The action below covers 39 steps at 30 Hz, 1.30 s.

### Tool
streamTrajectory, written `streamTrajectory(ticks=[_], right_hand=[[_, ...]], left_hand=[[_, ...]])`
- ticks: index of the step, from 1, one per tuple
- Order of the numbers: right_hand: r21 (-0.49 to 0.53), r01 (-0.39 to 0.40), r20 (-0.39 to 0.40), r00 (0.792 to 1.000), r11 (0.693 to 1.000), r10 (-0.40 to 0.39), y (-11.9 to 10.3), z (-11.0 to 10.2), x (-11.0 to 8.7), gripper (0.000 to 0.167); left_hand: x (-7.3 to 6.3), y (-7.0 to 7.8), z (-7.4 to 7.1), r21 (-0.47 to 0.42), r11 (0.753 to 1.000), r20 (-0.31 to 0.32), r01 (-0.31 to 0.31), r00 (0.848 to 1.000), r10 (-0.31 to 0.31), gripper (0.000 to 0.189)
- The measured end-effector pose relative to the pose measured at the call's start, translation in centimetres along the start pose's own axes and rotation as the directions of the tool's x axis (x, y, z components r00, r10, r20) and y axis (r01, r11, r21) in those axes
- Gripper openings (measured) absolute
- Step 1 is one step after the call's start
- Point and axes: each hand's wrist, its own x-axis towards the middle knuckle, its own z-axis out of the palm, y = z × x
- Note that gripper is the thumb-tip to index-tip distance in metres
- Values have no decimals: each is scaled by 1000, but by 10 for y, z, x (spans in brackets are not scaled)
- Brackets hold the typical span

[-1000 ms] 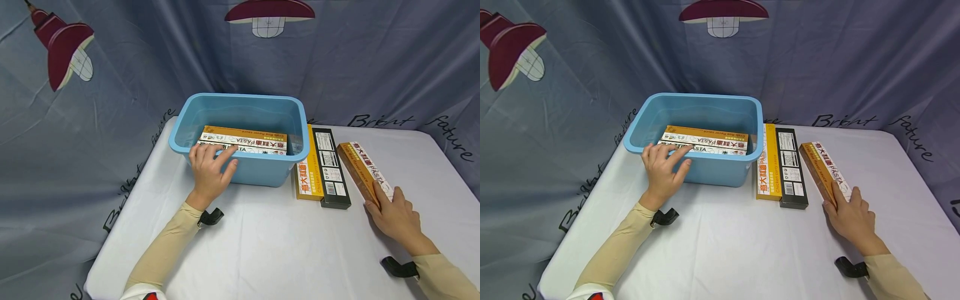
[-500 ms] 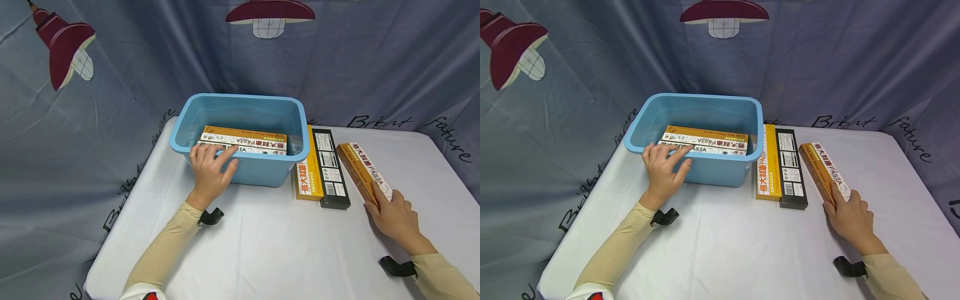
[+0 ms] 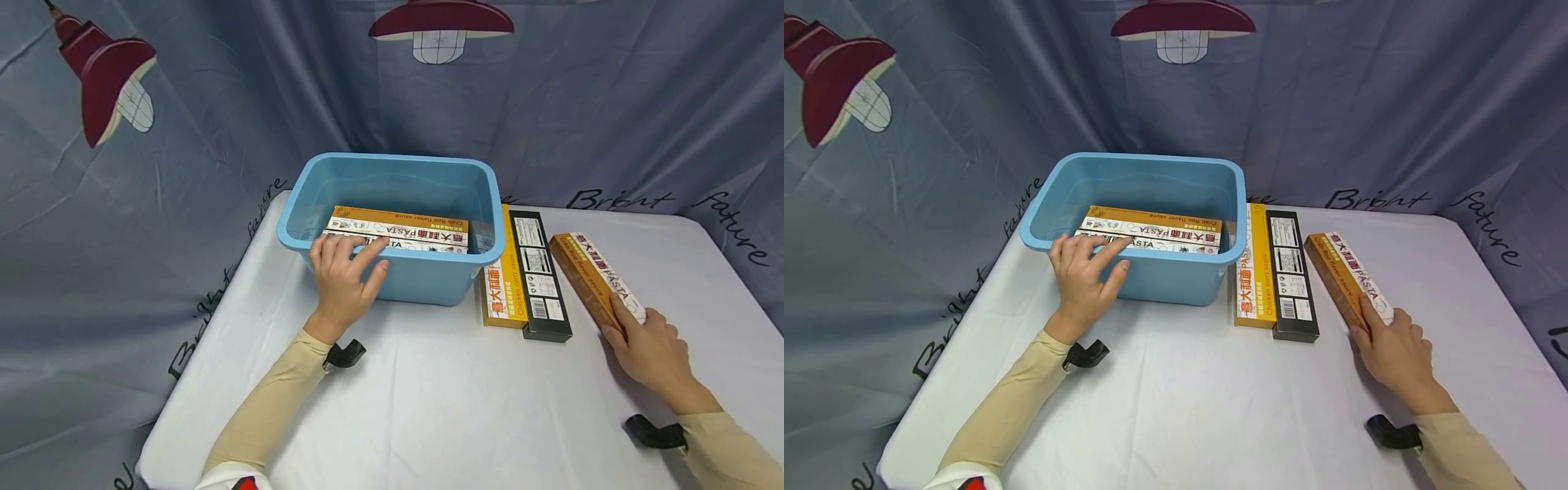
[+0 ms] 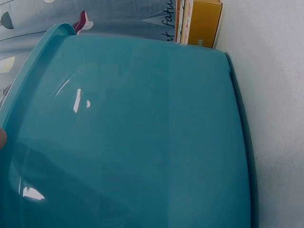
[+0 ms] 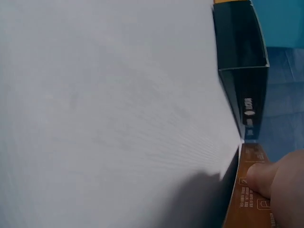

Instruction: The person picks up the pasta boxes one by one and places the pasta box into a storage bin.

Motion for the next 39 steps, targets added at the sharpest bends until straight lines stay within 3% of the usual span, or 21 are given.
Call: streamTrajectory(ticks=[12, 23, 30, 39], right_hand=[[-1, 62, 6, 998, 998, -62, 5, -38, 10, 75], [-84, 157, -35, 986, 984, -160, -2, -98, 34, 76], [-175, 243, -27, 968, 954, -251, -18, -145, 56, 71], [-193, 312, 7, 948, 930, -317, -49, -186, 79, 66]], left_hand=[[2, 0, 0, 8, 1000, -6, -10, 1000, 10, 36], [1, 0, 1, 5, 1000, -6, -13, 1000, 13, 36], [-1, 0, 2, -1, 1000, -11, -1, 1000, 1, 37], [-1, -1, 3, -1, 1000, -20, 2, 1000, -2, 40]])
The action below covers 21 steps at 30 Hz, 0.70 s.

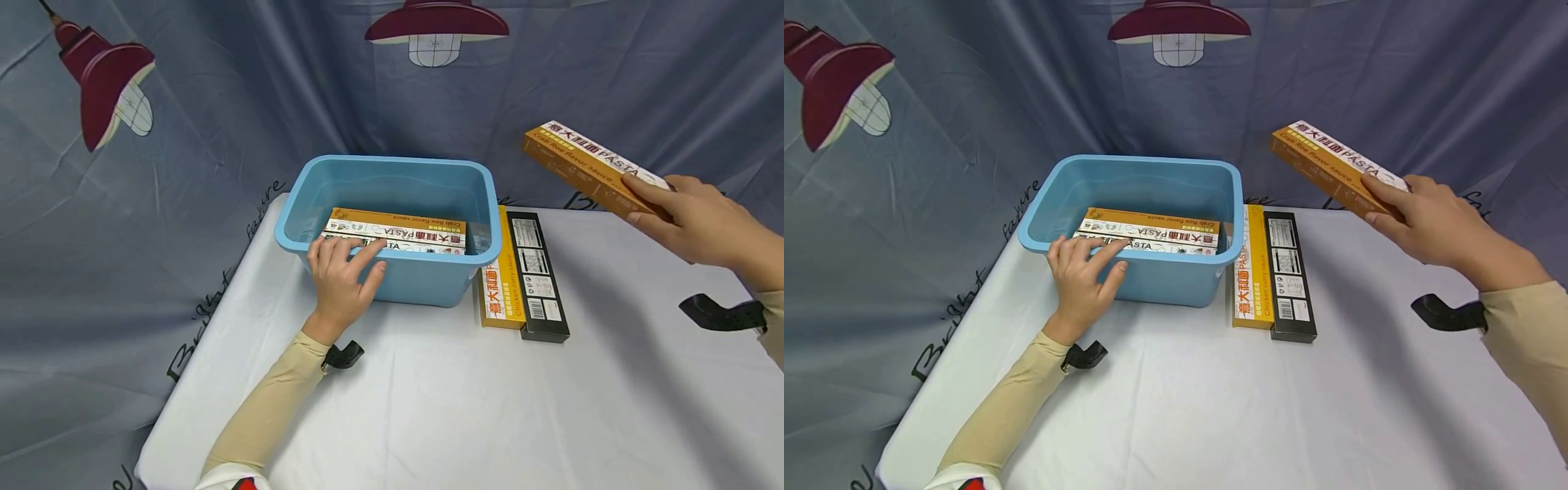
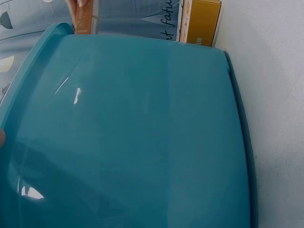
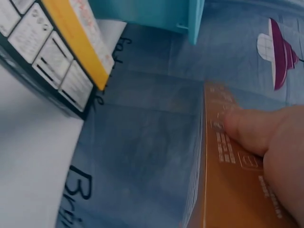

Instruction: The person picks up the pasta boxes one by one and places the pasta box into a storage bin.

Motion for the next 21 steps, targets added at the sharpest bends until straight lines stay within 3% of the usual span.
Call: streamTrajectory(ticks=[10, 21], right_hand=[[-8, 135, 48, 990, 991, -135, -25, -31, 40, 67], [15, 271, 7, 963, 963, -271, -85, -47, 77, 64]], left_hand=[[0, 0, -1, 3, 1000, 0, 1, 1000, -1, 40], [1, 2, -1, 6, 1000, -2, 2, 1000, -2, 37]])
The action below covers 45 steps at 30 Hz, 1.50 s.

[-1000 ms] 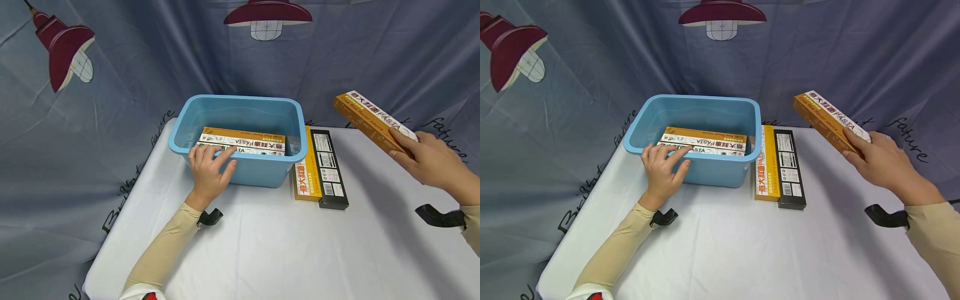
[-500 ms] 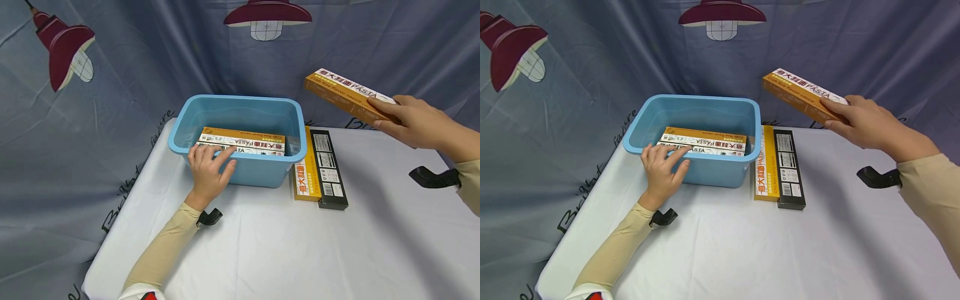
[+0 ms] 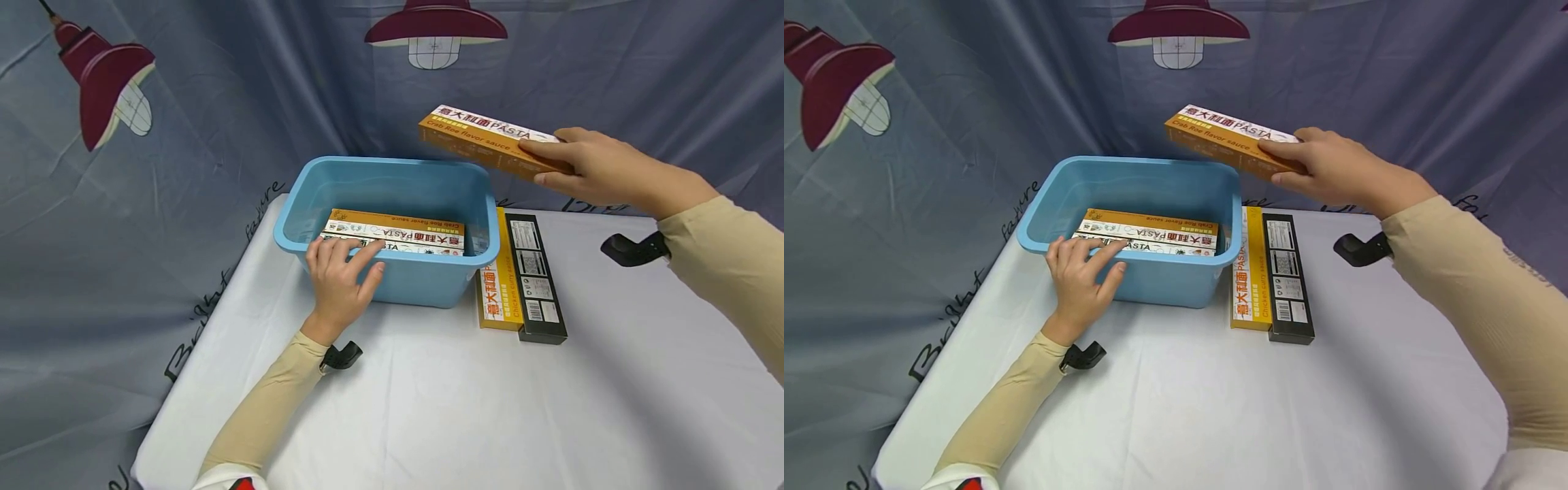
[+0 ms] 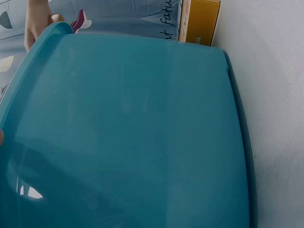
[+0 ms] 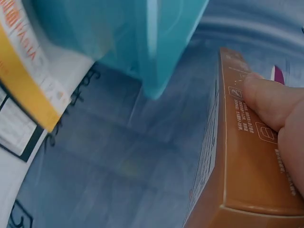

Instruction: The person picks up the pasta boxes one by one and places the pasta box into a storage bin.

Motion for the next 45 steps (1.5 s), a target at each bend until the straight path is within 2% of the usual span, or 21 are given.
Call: streamTrajectory(ticks=[5, 11, 17, 26, 37, 42, 45], right_hand=[[5, 72, 8, 997, 997, -72, -29, -4, 26, 60], [33, 177, 7, 984, 984, -177, -59, -6, 48, 59], [55, 210, 22, 977, 976, -211, -82, -5, 65, 58], [73, 265, 12, 964, 961, -267, -98, 8, 85, 53], [92, 262, 61, 961, 961, -268, -117, 17, 108, 51], [110, 247, 106, 960, 963, -259, -121, 22, 114, 51], [118, 258, 106, 957, 959, -271, -123, 28, 117, 50]], left_hand=[[0, -1, 0, 6, 1000, -6, -6, 1000, 6, 37], [0, -2, 1, 20, 1000, -8, -24, 1000, 24, 36], [0, -1, -1, 20, 1000, -1, -22, 1000, 22, 35], [0, 2, -4, 31, 999, 3, -17, 1000, 17, 40], [0, 1, -7, 23, 1000, 7, -15, 1000, 15, 40], [0, 1, -7, 26, 1000, 14, -14, 1000, 14, 41], [0, 1, -6, 26, 1000, 21, -10, 1000, 10, 41]])
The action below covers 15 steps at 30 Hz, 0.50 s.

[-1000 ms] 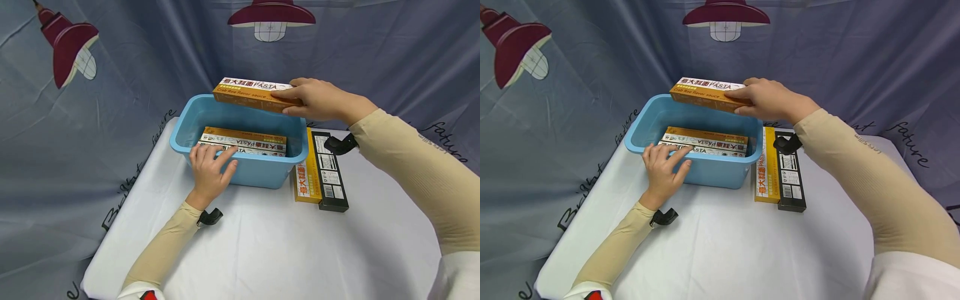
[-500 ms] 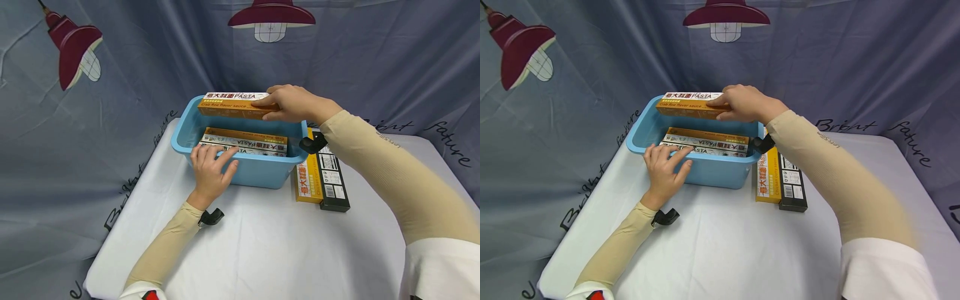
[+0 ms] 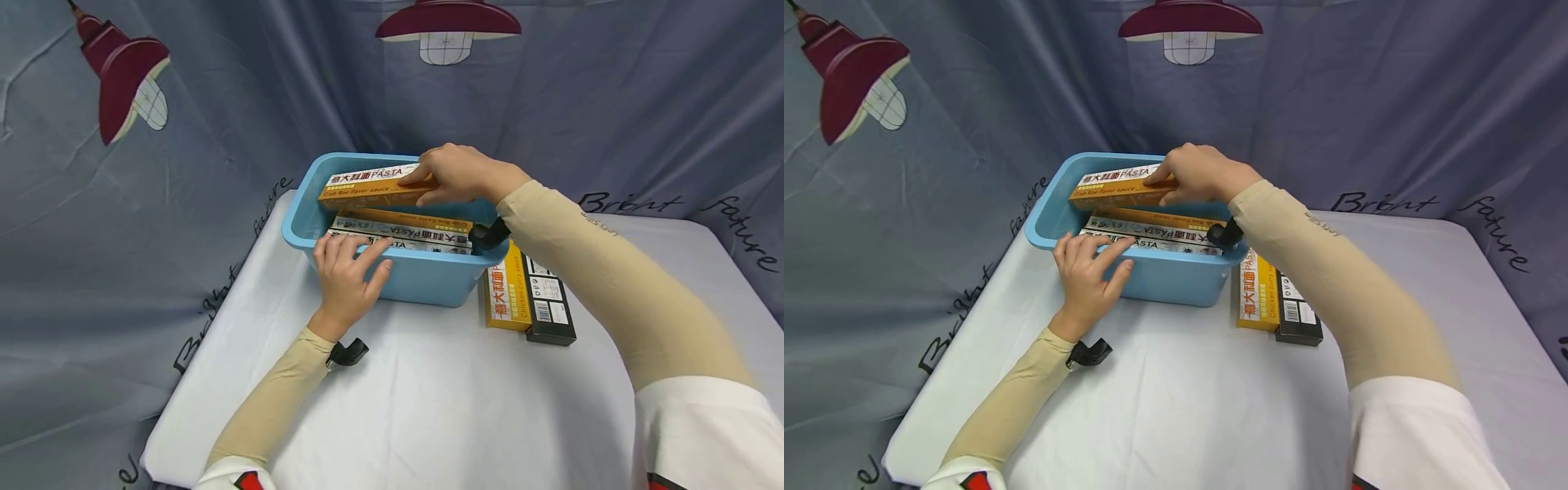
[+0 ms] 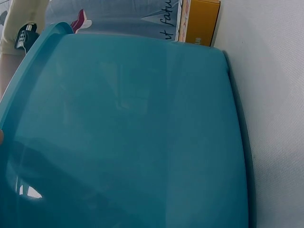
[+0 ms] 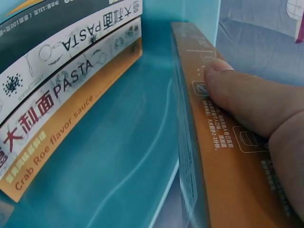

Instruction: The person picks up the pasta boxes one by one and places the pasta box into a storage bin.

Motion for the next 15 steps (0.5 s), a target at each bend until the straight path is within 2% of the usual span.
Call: streamTrajectory(ticks=[7, 15], right_hand=[[9, 2, 16, 1000, 1000, -2, -2, 4, 9, 50], [27, -36, 56, 998, 999, 34, -1, 11, 20, 47]], left_hand=[[-1, -1, 2, 2, 1000, 3, 6, 1000, -6, 42], [0, -2, 2, 13, 1000, -1, 1, 1000, -1, 42]])
